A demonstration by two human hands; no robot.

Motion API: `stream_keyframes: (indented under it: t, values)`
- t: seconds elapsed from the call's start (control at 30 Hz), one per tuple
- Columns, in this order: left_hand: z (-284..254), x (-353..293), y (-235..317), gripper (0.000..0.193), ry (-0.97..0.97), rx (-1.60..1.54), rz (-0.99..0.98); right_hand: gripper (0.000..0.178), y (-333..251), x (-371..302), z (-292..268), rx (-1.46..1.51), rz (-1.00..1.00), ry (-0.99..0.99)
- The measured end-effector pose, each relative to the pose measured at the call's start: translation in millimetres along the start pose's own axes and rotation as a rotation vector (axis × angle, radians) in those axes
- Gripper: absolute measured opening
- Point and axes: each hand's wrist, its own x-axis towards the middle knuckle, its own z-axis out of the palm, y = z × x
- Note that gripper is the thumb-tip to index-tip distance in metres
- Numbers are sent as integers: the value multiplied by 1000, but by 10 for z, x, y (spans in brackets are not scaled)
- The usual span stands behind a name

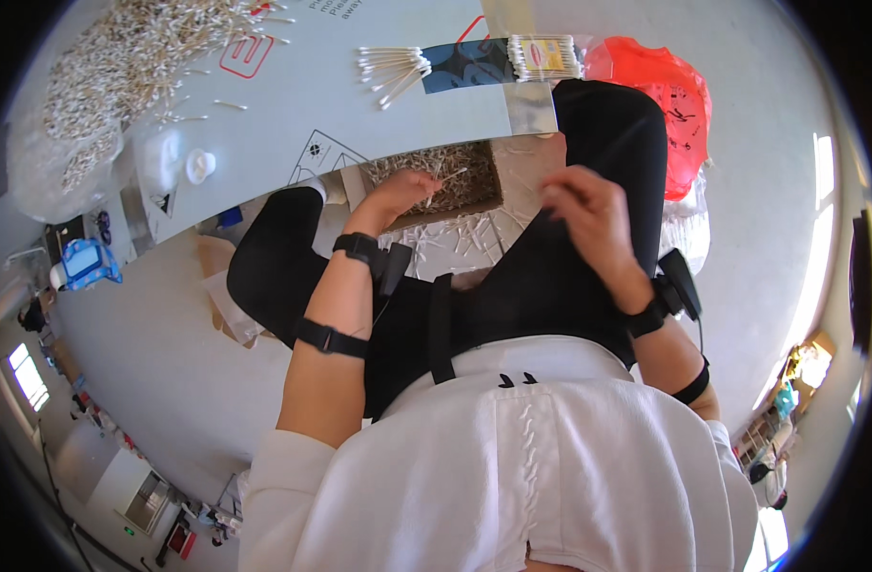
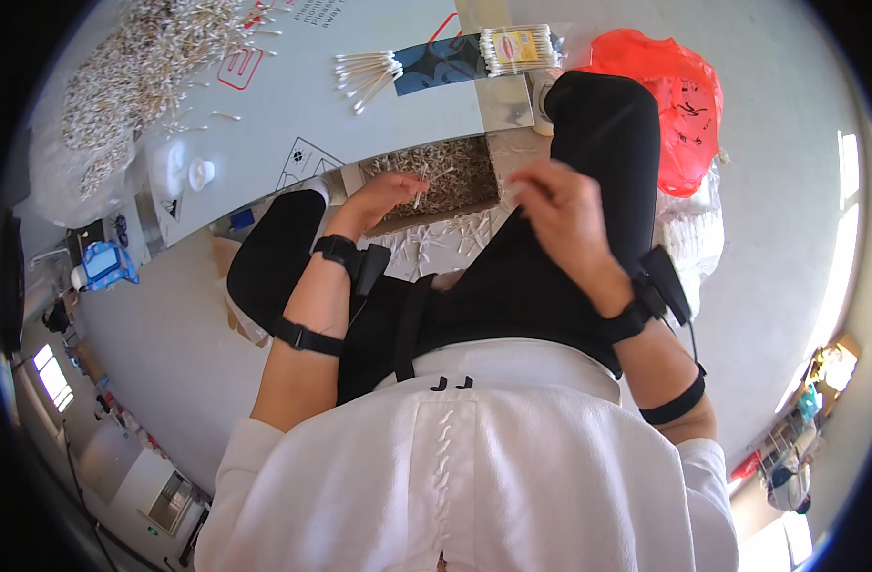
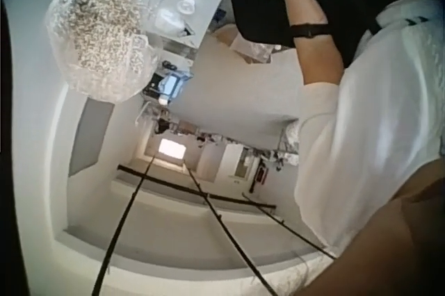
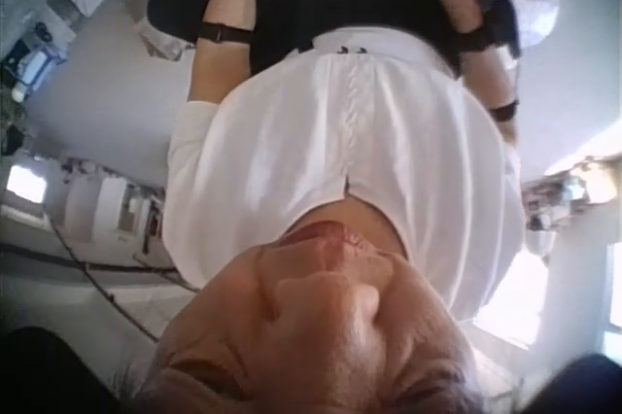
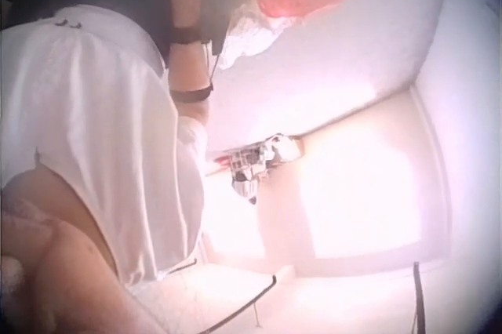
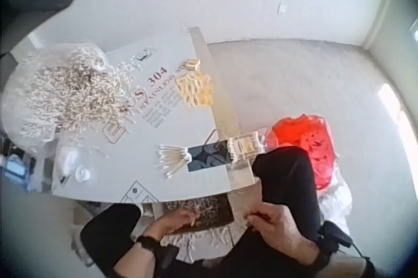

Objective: Packaging cotton swabs into small plastic packets.

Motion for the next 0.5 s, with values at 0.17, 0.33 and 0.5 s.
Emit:
stream_keyframes:
  t: [0.17,0.33,0.5]
  values:
    - [153,-742,521,30,-8,-153,210,24,260,115,522,778,543,-132]
    - [367,-1233,750,29,35,-262,397,33,142,307,815,912,538,-183]
    - [534,-1358,862,28,70,-335,386,28,85,364,850,998,455,-330]
